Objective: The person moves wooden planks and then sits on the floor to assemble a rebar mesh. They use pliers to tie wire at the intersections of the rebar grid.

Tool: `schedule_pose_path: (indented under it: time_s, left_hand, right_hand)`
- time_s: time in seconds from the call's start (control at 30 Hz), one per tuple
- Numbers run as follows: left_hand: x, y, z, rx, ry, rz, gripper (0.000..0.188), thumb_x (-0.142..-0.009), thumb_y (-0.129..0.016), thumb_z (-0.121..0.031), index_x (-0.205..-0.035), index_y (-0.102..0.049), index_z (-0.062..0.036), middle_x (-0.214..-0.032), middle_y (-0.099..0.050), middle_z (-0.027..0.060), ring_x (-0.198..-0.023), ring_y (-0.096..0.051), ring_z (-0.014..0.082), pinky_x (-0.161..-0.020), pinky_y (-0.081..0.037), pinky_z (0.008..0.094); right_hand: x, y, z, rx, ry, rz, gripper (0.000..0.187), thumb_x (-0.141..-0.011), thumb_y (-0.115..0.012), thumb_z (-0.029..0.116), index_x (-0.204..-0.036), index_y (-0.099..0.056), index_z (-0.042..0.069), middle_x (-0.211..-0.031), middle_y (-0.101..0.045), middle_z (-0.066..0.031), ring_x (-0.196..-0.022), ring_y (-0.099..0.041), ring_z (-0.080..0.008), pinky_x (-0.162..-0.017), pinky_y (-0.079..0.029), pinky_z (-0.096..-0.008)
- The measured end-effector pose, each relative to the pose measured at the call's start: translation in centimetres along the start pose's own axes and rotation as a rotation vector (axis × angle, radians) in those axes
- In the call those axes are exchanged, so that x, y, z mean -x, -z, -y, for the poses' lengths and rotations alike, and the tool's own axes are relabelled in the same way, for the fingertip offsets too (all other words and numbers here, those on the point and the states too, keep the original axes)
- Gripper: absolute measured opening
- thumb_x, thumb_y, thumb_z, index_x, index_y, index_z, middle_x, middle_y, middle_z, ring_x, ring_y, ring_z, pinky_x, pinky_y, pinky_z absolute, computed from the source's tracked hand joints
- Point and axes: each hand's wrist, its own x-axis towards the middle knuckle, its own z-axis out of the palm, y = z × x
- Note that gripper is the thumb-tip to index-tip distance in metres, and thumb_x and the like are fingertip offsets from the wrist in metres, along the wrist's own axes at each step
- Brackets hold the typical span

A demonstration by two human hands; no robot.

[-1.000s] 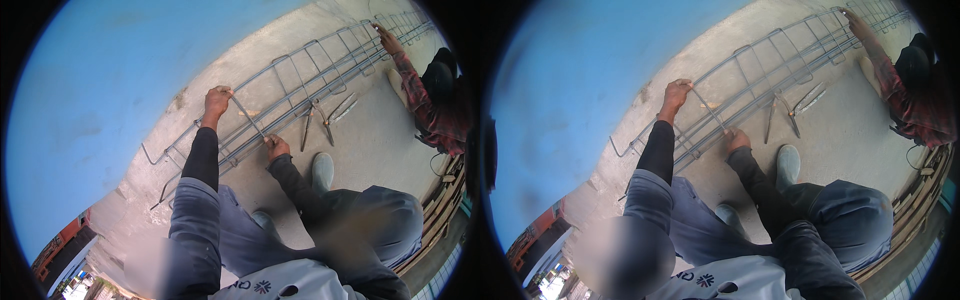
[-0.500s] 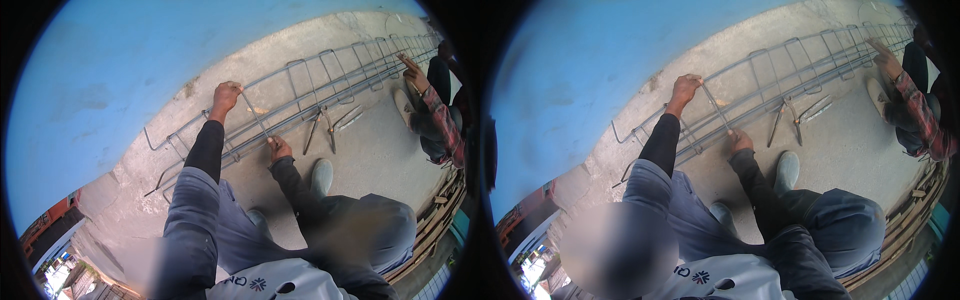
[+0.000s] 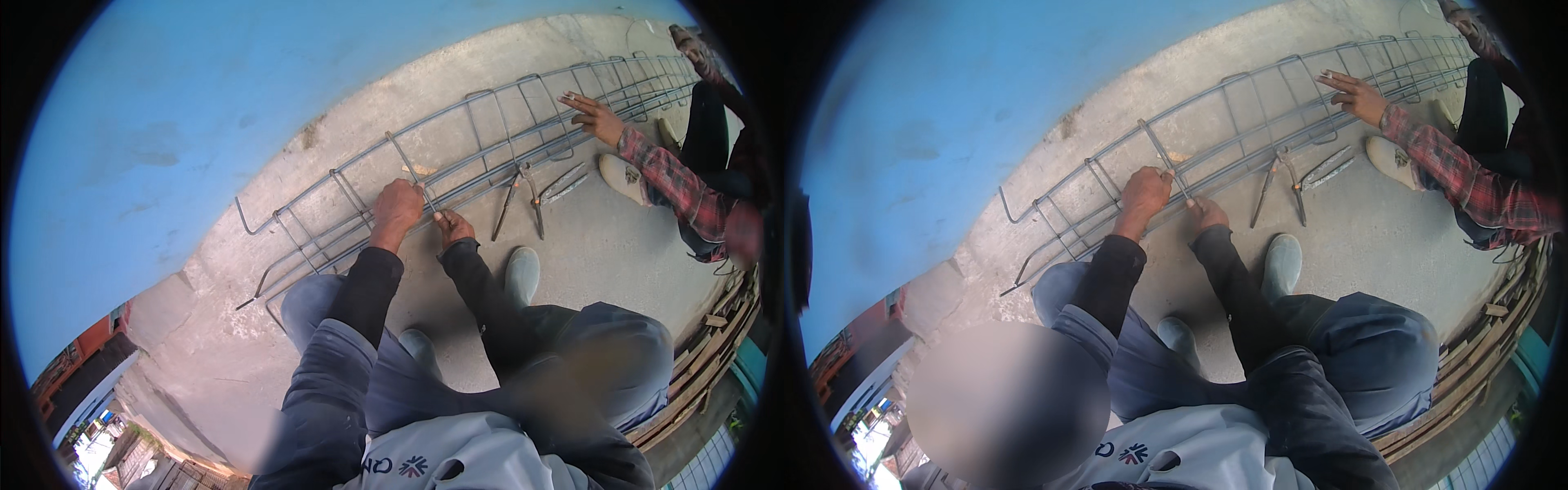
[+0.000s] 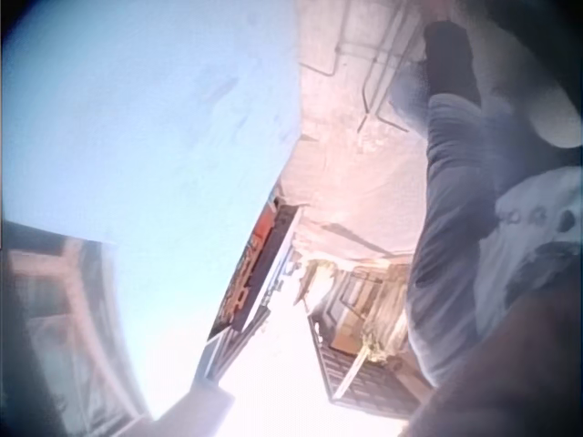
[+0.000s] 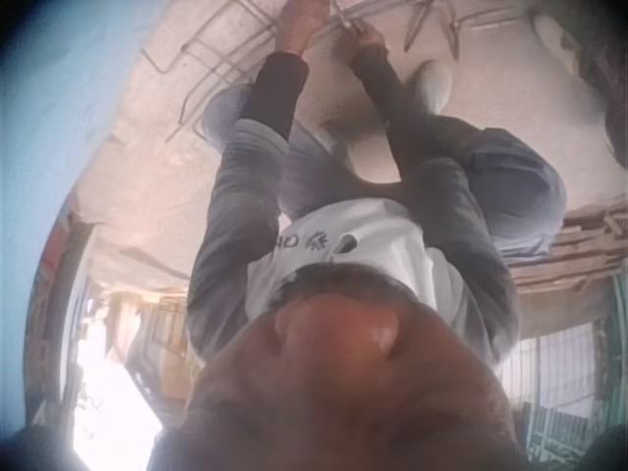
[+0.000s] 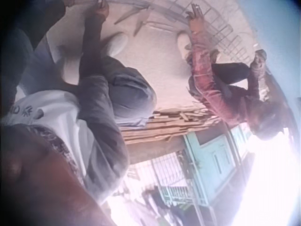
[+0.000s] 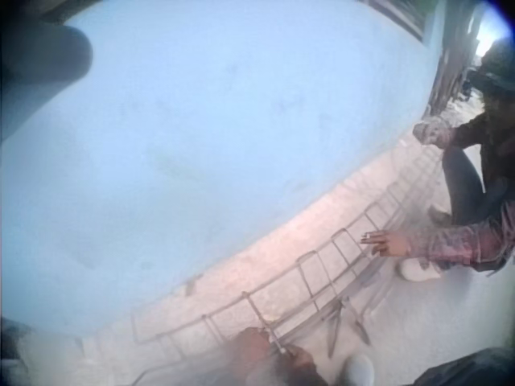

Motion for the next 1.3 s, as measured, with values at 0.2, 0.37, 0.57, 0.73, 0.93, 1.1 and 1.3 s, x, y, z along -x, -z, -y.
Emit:
schedule_pose_path:
  time_s: [0.2, 0.37, 0.57, 0.73, 0.93, 1.1, 1.3]
  left_hand:
    - [0.3, -7.5, 2.8, 0.393, 0.029, 0.108, 0.049, -0.099, -0.05, -0.044, -0.1, -0.071, 0.0007, -0.101, -0.069, 0.0235, -0.1, -0.064, 0.0388, -0.087, -0.047, 0.0441]
    - [-1.1, -8.2, 5.2, 0.693, 0.147, 0.219, 0.044, -0.095, -0.062, -0.041, -0.097, -0.072, 0.0015, -0.093, -0.07, 0.0127, -0.088, -0.064, 0.0231, -0.079, -0.048, 0.0366]
    - [-0.4, -8.1, 4.2, 0.861, 0.2, 0.154, 0.038, -0.091, -0.07, -0.037, -0.088, -0.074, 0.0011, -0.083, -0.067, 0.0102, -0.075, -0.061, 0.0193, -0.069, -0.047, 0.036]
    - [0.2, -6.5, 3.3, 0.77, 0.243, 0.135, 0.037, -0.09, -0.071, -0.036, -0.086, -0.074, 0.0008, -0.079, -0.067, 0.0096, -0.069, -0.061, 0.0196, -0.064, -0.047, 0.0368]
    - [-0.4, -7.2, 3.3, 0.79, 0.208, 0.141, 0.038, -0.089, -0.072, -0.035, -0.087, -0.074, 0.0021, -0.078, -0.067, 0.0092, -0.067, -0.06, 0.0191, -0.064, -0.048, 0.0352]
    - [-0.3, -7.3, 3.3, 0.715, 0.211, 0.139, 0.038, -0.09, -0.072, -0.032, -0.094, -0.072, 0.0051, -0.083, -0.07, 0.01, -0.071, -0.066, 0.0183, -0.065, -0.05, 0.0323]
    - [-1.1, -8.1, 2.8, 0.776, 0.17, 0.161, 0.038, -0.091, -0.072, -0.031, -0.097, -0.071, 0.007, -0.087, -0.071, 0.0104, -0.078, -0.071, 0.0188, -0.067, -0.053, 0.0315]
  right_hand:
    - [0.1, -0.6, 2.2, -0.203, 0.104, -0.038, 0.022, -0.096, -0.065, 0.025, -0.089, -0.064, 0.004, -0.073, -0.058, -0.0094, -0.068, -0.048, -0.0188, -0.068, -0.045, -0.0344]
    - [0.8, 0.6, 3.3, -0.107, -0.08, 0.023, 0.031, -0.092, -0.069, 0.033, -0.094, -0.061, 0.003, -0.078, -0.058, -0.011, -0.074, -0.051, -0.0222, -0.07, -0.045, -0.0341]
    - [0.6, 1.5, 3.0, -0.028, -0.153, 0.07, 0.043, -0.087, -0.071, 0.041, -0.1, -0.061, 0.002, -0.087, -0.066, -0.0166, -0.081, -0.063, -0.031, -0.076, -0.049, -0.0378]
    - [1.1, 0.8, 3.4, -0.026, -0.156, 0.013, 0.044, -0.086, -0.072, 0.041, -0.099, -0.061, 0.001, -0.086, -0.066, -0.0178, -0.08, -0.063, -0.033, -0.075, -0.049, -0.0388]
    - [0.4, 1.0, 2.8, 0.005, -0.2, 0.024, 0.048, -0.085, -0.072, 0.043, -0.103, -0.062, -0.001, -0.092, -0.068, -0.0219, -0.089, -0.065, -0.0386, -0.077, -0.049, -0.0407]
    - [3.0, 1.3, 4.3, -0.047, -0.083, -0.166, 0.038, -0.097, -0.058, 0.035, -0.109, -0.061, 0.0, -0.094, -0.066, -0.0236, -0.087, -0.064, -0.0381, -0.078, -0.048, -0.0406]
    - [6.7, 0.0, 0.4, -0.303, -0.195, -0.323, 0.028, -0.104, -0.044, 0.023, -0.12, -0.059, 0.005, -0.106, -0.065, -0.0184, -0.099, -0.064, -0.0297, -0.087, -0.047, -0.0352]
